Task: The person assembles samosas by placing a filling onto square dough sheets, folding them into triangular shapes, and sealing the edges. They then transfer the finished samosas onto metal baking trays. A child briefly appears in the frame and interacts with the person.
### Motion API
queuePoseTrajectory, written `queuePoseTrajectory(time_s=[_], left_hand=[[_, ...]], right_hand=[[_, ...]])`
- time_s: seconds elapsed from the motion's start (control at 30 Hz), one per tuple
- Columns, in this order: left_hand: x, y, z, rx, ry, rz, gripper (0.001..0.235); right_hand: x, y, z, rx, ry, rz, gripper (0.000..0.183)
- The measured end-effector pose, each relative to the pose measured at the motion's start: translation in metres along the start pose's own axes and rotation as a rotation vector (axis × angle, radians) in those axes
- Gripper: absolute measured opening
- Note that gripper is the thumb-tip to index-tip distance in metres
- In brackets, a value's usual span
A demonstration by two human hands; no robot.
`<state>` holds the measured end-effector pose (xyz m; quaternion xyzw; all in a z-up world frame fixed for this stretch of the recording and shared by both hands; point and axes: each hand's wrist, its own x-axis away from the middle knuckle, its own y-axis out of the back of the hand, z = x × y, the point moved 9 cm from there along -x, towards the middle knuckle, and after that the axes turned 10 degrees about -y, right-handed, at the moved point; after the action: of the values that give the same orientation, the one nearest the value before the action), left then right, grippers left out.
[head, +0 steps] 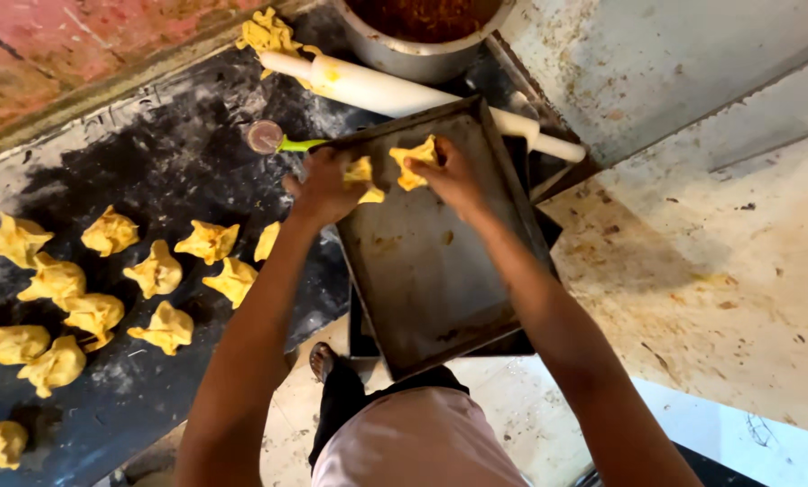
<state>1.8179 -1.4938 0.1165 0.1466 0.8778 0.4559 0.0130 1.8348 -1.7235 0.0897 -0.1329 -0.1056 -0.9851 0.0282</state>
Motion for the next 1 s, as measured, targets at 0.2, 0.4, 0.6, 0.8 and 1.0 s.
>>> queuePoseTrajectory(time_s=[0.2,0.4,0.6,0.8,1.0], left_hand=[[0.008,0.006,0.008,-0.051,-0.172,-0.171,0.058],[0.009,0.009,-0.001,-0.091,-0.200,-0.058,0.097],[0.008,0.010,-0.014,-0.102,-0.162,-0.018,0.116],[0.023,0.031,-0.048,-0.142,-0.261,-0.103,0.120],[0.161,0.067,-0.048,0.081,-0.331,-0.581,0.075]], right_hand=[[0.010,0.016,0.017,0.253,0.057,-0.173,0.102],[0.028,-0.018,0.077,1.028,0.532,0.221,0.142],[0.014,-0.004,0.083,1.084,0.411,0.322,0.119],[0.012,0.031,0.078,1.098,0.516,0.326,0.120],[0.087,0.015,0.159,1.124,1.187,-0.043,0.109]])
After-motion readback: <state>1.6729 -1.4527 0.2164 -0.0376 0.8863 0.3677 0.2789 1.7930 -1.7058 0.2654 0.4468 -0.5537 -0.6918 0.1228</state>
